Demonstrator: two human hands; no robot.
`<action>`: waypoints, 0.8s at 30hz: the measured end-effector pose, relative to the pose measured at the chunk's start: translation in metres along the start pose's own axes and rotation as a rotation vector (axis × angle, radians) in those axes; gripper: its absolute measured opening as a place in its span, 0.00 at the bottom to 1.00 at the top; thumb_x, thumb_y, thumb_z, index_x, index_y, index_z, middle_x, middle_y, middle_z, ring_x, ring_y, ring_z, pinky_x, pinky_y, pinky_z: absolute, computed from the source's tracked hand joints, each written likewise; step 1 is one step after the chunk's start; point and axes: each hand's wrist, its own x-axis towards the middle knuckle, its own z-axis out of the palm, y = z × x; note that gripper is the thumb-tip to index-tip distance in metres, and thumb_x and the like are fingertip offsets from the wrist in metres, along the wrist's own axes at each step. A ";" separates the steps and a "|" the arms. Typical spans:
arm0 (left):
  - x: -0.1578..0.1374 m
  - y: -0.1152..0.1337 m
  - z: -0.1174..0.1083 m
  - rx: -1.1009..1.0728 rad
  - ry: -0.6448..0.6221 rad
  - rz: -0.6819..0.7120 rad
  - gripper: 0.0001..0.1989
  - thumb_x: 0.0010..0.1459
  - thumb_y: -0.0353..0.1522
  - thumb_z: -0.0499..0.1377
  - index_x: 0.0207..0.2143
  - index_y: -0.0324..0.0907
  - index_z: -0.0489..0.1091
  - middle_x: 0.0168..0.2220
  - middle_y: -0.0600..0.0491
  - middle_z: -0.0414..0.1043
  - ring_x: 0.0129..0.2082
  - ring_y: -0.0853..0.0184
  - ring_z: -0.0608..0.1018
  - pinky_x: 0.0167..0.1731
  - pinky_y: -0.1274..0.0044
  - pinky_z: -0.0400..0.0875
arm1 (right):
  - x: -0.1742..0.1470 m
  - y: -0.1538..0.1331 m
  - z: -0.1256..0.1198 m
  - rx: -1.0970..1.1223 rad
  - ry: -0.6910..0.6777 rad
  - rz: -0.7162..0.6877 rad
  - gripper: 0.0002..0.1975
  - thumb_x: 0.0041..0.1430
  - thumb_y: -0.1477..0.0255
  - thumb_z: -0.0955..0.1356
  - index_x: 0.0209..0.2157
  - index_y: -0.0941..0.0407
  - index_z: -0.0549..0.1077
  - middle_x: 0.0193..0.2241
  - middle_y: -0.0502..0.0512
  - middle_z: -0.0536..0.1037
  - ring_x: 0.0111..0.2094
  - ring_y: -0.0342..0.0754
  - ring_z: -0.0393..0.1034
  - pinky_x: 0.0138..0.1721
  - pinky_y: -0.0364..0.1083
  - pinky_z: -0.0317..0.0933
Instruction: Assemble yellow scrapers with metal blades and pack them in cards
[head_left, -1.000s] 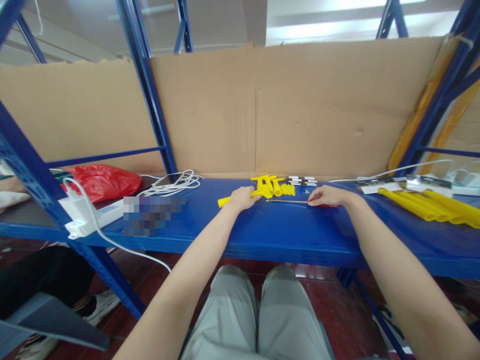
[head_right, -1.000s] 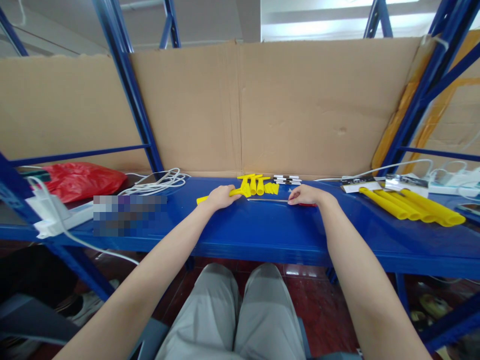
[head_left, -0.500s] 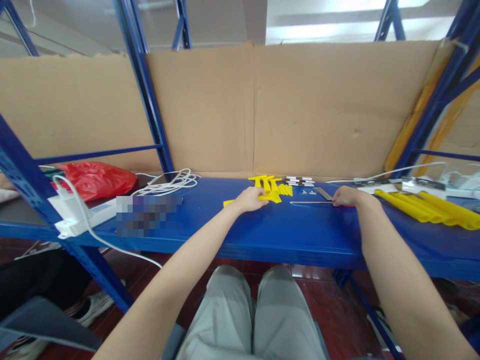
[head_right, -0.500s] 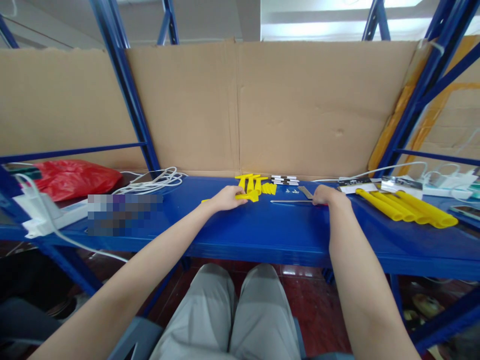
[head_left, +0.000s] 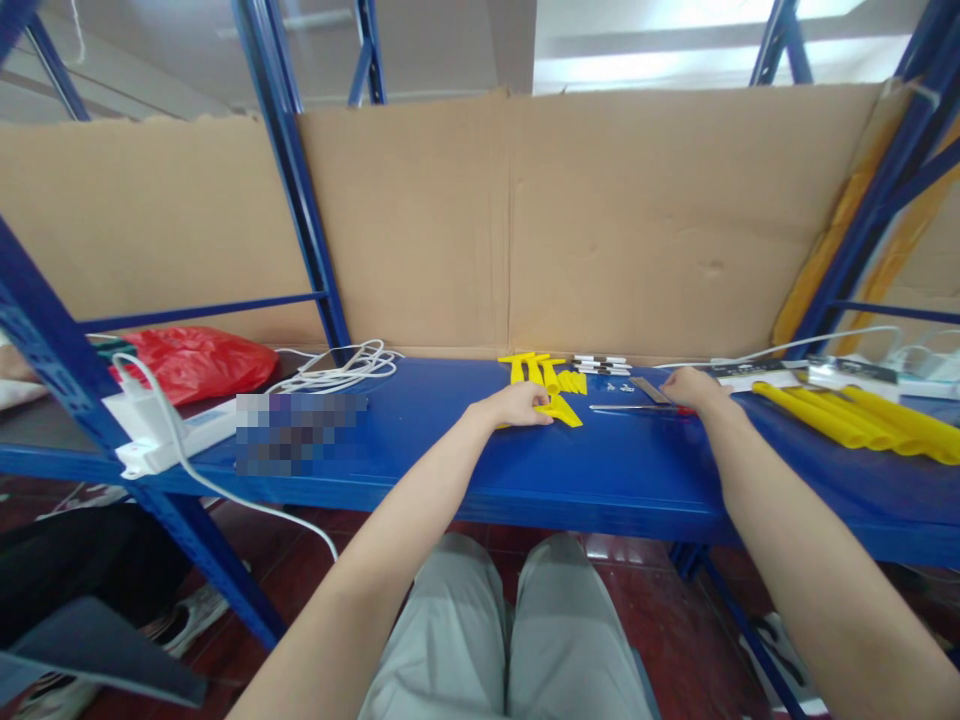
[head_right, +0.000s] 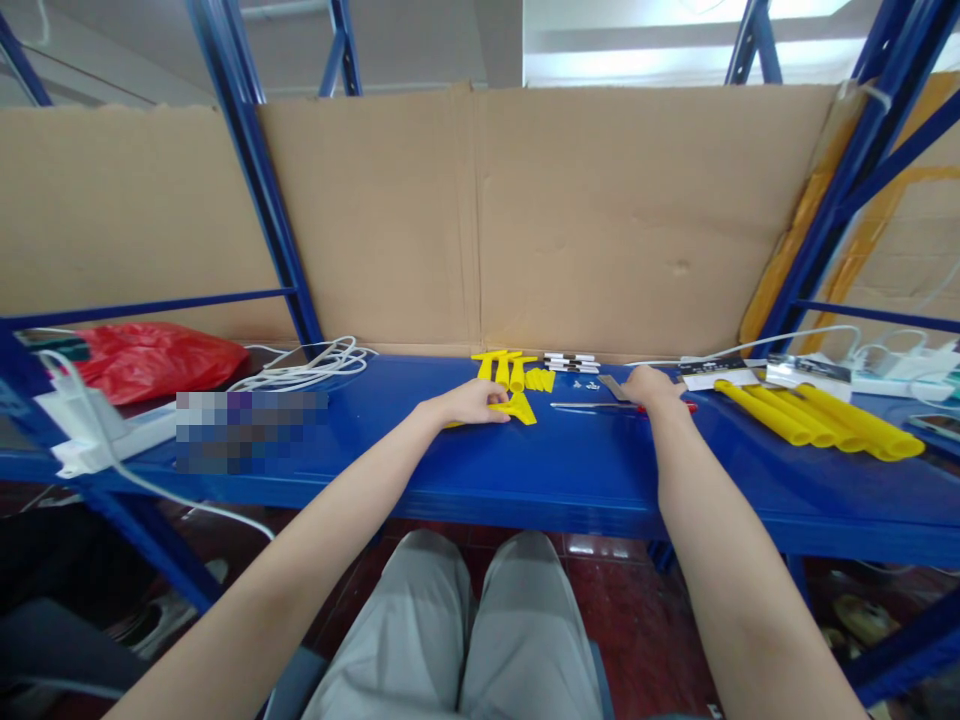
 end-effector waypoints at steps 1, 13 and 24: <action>-0.002 0.000 0.001 -0.003 0.011 0.004 0.12 0.54 0.36 0.61 0.38 0.39 0.75 0.35 0.51 0.76 0.34 0.64 0.76 0.33 0.77 0.65 | -0.002 -0.005 -0.001 -0.053 -0.036 0.066 0.22 0.44 0.49 0.68 0.24 0.55 0.77 0.27 0.64 0.78 0.38 0.64 0.74 0.46 0.68 0.60; -0.005 -0.001 0.007 0.113 0.054 -0.012 0.12 0.57 0.36 0.59 0.42 0.40 0.75 0.44 0.49 0.77 0.42 0.61 0.78 0.38 0.77 0.67 | -0.019 -0.039 -0.010 -0.226 -0.202 0.233 0.19 0.54 0.60 0.68 0.44 0.57 0.74 0.42 0.67 0.76 0.48 0.63 0.70 0.49 0.62 0.58; -0.010 0.006 0.004 0.077 0.054 -0.045 0.13 0.58 0.35 0.60 0.43 0.39 0.75 0.43 0.47 0.77 0.42 0.60 0.78 0.38 0.76 0.68 | -0.018 -0.038 -0.004 -0.135 -0.171 0.293 0.24 0.52 0.59 0.69 0.48 0.59 0.73 0.45 0.71 0.75 0.48 0.63 0.71 0.47 0.60 0.63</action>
